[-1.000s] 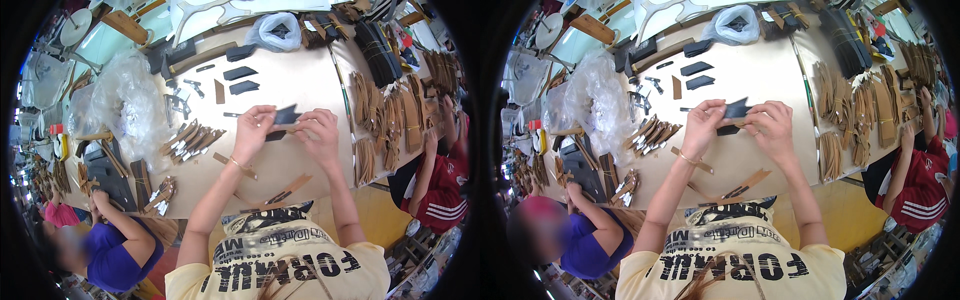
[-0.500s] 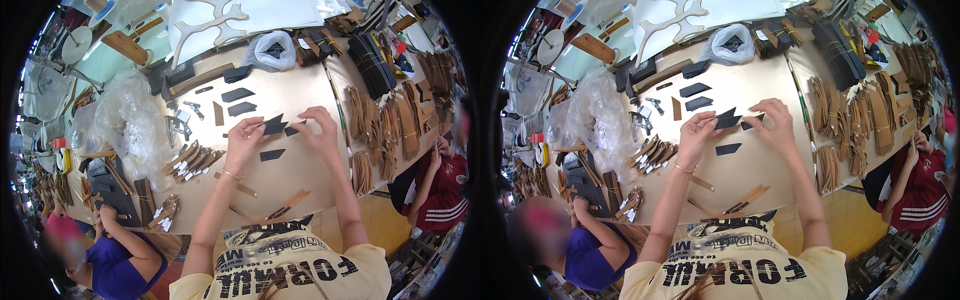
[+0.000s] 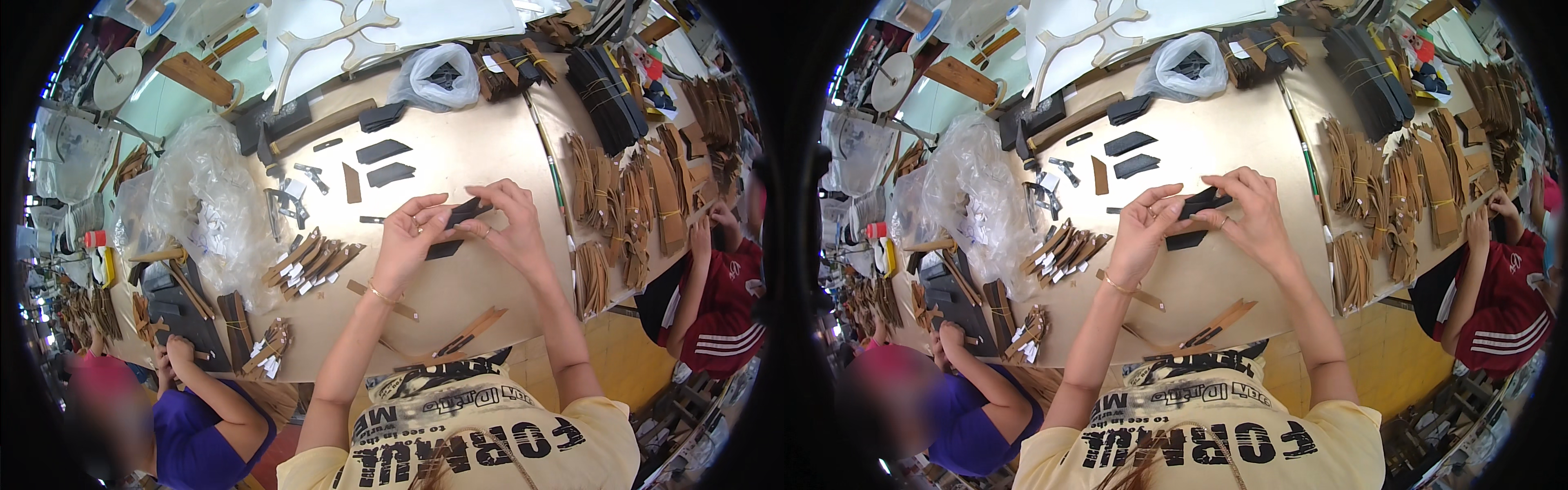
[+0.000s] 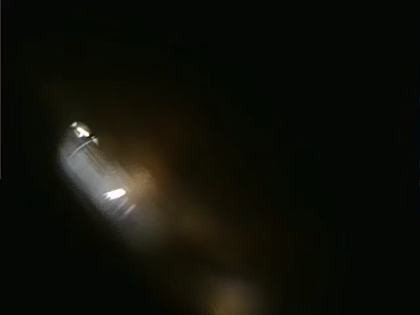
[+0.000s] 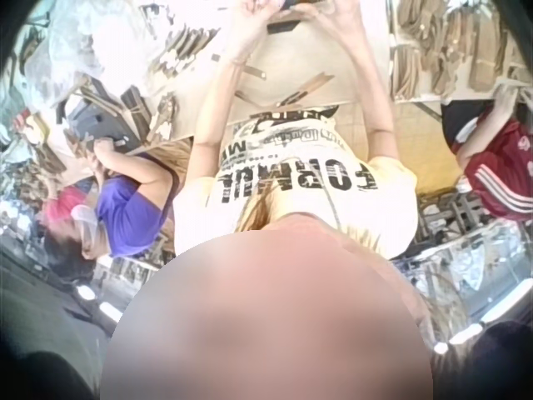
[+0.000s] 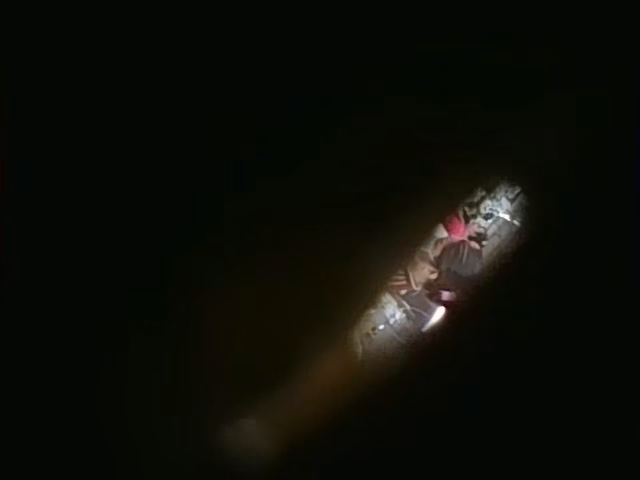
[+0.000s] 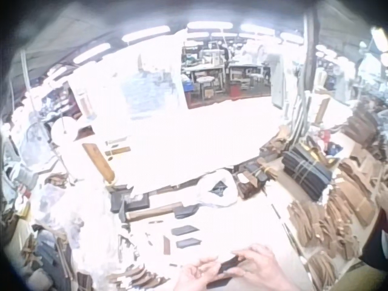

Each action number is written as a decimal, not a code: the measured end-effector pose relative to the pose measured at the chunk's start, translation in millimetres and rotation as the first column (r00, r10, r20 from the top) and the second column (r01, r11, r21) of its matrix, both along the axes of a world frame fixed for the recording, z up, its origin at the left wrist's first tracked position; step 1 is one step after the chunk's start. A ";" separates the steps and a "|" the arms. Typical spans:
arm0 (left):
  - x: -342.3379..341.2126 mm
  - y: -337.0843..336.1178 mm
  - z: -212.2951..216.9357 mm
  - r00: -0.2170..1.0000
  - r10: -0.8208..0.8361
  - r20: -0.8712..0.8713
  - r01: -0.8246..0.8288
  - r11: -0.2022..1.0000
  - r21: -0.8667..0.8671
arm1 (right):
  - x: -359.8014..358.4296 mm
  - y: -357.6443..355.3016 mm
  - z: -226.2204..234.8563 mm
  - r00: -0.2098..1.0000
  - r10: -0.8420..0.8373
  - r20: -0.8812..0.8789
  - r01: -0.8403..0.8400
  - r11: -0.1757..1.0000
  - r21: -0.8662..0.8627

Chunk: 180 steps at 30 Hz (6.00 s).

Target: The person repeatedly picks small black and tan leather pieces from a table, aligns them, and places them into a growing stack. The person also handles a plastic bag and a rubber band, then bundles the stack and places it on the table.

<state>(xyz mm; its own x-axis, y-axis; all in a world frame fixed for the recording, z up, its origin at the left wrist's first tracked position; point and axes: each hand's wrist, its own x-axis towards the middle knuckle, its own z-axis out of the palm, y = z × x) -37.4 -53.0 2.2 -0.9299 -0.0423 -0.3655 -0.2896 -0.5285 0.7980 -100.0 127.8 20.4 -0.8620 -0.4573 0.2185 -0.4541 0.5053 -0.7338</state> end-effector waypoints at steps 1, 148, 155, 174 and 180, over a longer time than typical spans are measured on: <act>1.0 2.5 0.6 0.999 -0.009 -0.050 0.006 0.998 -0.058 | -0.7 0.4 0.4 1.000 0.005 0.015 -0.005 1.000 0.021; -59.7 -112.2 -19.6 0.948 -0.066 -0.310 -0.315 -0.077 -0.946 | -109.6 -102.4 -33.7 0.926 0.232 0.298 -0.172 0.962 -0.213; -26.5 -76.3 38.1 0.990 0.085 -0.116 -0.138 0.798 -0.586 | -69.0 -54.7 17.9 0.865 0.398 0.305 -0.319 0.906 -0.278; 26.3 66.0 -13.5 0.939 -0.298 0.172 0.341 0.876 -0.342 | 88.6 72.1 -29.3 0.799 -0.343 0.494 0.479 0.859 -0.179; 25.6 66.9 -13.5 0.947 -0.277 0.162 0.320 0.784 -0.532 | 85.4 72.5 -39.2 0.914 -0.404 -0.048 0.407 0.910 0.084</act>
